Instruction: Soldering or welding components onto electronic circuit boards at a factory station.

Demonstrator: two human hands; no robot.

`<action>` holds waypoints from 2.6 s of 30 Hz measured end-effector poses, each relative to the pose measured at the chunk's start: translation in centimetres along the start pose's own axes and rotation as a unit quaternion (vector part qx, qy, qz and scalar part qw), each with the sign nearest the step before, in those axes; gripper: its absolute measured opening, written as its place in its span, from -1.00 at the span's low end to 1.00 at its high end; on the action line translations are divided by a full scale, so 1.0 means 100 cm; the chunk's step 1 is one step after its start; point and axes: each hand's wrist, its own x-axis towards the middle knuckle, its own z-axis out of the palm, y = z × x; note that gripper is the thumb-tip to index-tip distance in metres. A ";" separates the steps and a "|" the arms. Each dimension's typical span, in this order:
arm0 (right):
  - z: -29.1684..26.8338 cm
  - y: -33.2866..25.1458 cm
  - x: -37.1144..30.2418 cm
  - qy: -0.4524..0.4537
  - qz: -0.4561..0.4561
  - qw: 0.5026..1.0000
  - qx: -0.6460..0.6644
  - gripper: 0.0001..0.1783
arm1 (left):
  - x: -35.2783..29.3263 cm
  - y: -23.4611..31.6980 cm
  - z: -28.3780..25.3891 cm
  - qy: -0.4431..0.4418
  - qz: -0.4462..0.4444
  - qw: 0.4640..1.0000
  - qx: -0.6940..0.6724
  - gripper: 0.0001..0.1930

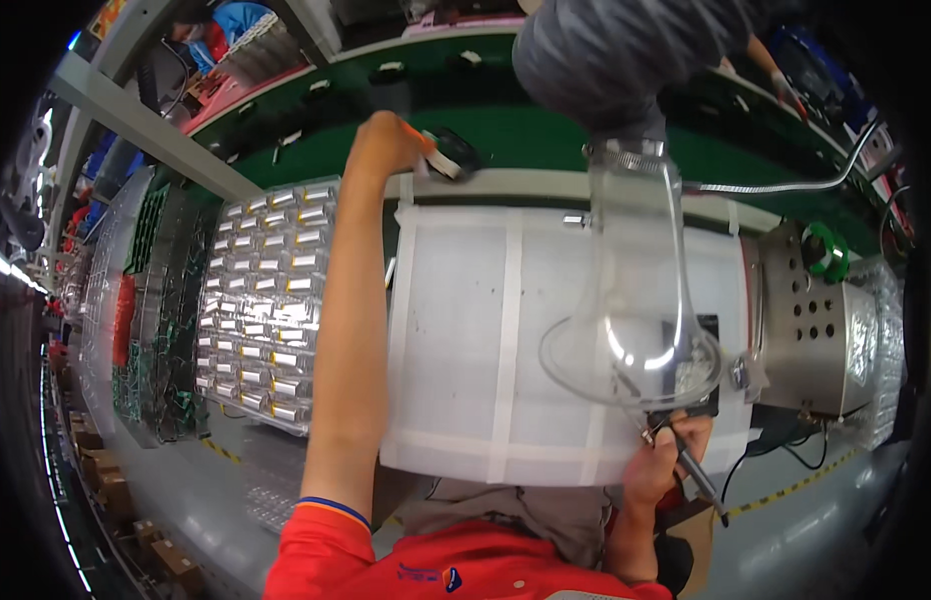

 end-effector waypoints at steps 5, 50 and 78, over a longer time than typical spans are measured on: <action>0.004 -0.001 0.002 0.011 0.022 1.000 0.013 -0.67 | 0.141 -0.003 0.024 0.155 -0.054 0.966 0.201 -0.57; 0.008 -0.001 0.002 0.030 -0.036 0.997 0.067 -0.84 | -0.269 -0.086 -0.028 0.209 0.200 0.957 0.018 -0.50; 0.044 0.001 -0.011 -0.103 0.027 0.994 0.029 -0.82 | -0.252 -0.006 0.062 -0.075 0.240 0.953 -0.166 -0.89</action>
